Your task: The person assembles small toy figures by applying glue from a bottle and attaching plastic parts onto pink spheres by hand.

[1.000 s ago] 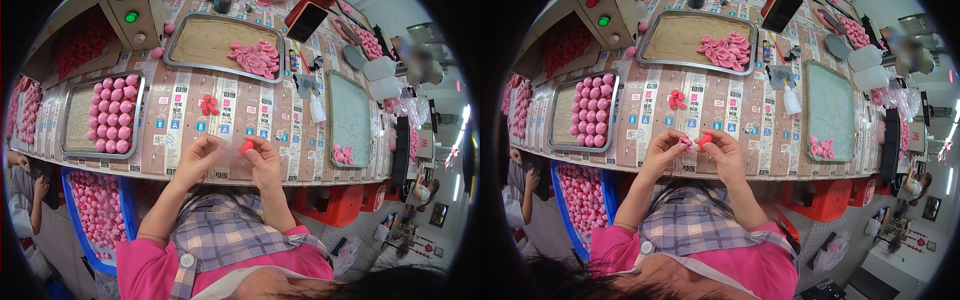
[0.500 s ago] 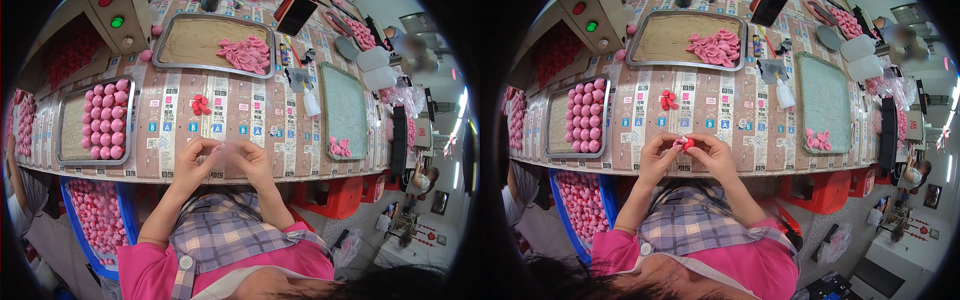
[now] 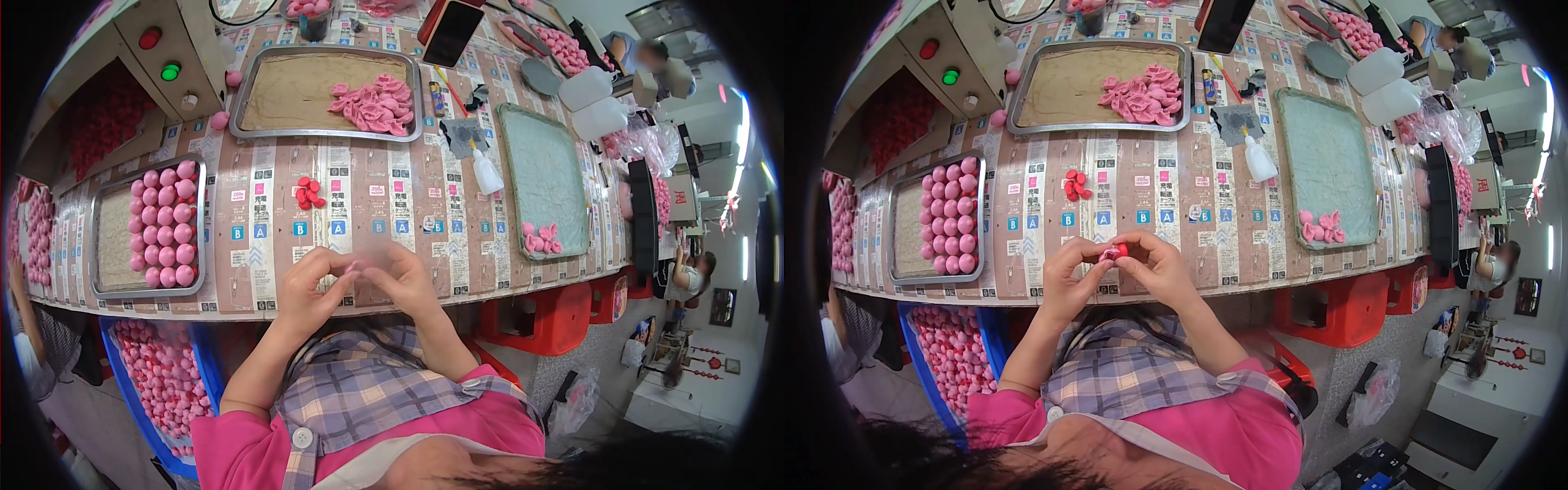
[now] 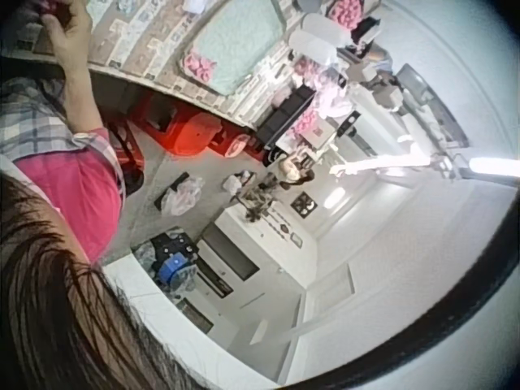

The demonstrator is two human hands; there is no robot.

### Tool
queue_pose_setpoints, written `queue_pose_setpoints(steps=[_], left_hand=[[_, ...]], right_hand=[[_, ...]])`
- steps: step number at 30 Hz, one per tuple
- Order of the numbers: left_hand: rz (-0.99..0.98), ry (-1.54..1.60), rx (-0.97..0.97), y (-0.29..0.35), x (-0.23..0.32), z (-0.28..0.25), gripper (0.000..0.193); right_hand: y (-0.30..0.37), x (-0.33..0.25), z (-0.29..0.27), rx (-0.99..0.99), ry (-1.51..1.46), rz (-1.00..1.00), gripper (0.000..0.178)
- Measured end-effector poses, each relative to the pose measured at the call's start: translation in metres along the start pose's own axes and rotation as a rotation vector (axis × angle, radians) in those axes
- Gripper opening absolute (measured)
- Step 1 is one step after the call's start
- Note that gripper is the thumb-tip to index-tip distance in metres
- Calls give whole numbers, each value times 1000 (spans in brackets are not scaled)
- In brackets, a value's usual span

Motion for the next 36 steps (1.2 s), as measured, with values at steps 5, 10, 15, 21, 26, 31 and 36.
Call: queue_pose_setpoints(steps=[5, 10, 15, 21, 26, 31, 36], left_hand=[[-5, 44, -47, 1, 1, 1, 28], [274, -188, -59, 4, 16, 1, 39], [245, -170, -67, -2, 12, -6, 29], [-118, 235, -183, -1, -23, -2, 17], [-243, 478, -245, 4, -31, 8, 14], [-305, 590, -384, 4, -31, 12, 12], [-324, 653, -328, 0, -32, 13, 13]], right_hand=[[-2, 8, 0, 77, -341, 155, 18], [0, 8, 2, 81, -366, 188, 20], [5, -1, 9, 137, -348, 204, 27], [-7, -41, 16, -68, 474, -189, 25], [-11, -51, 15, -74, 497, -287, 21], [-10, -45, 14, -112, 407, -259, 21], [-5, -27, 12, -38, 126, -126, 22]])
Point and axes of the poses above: each hand's wrist, its own y-axis away from the middle knuckle, its own z-axis out of the palm, x = y × z, the point moved 7 cm from there along -y, towards the middle knuckle, and after that the axes turned 14 degrees about -z, right-handed, at the moved point
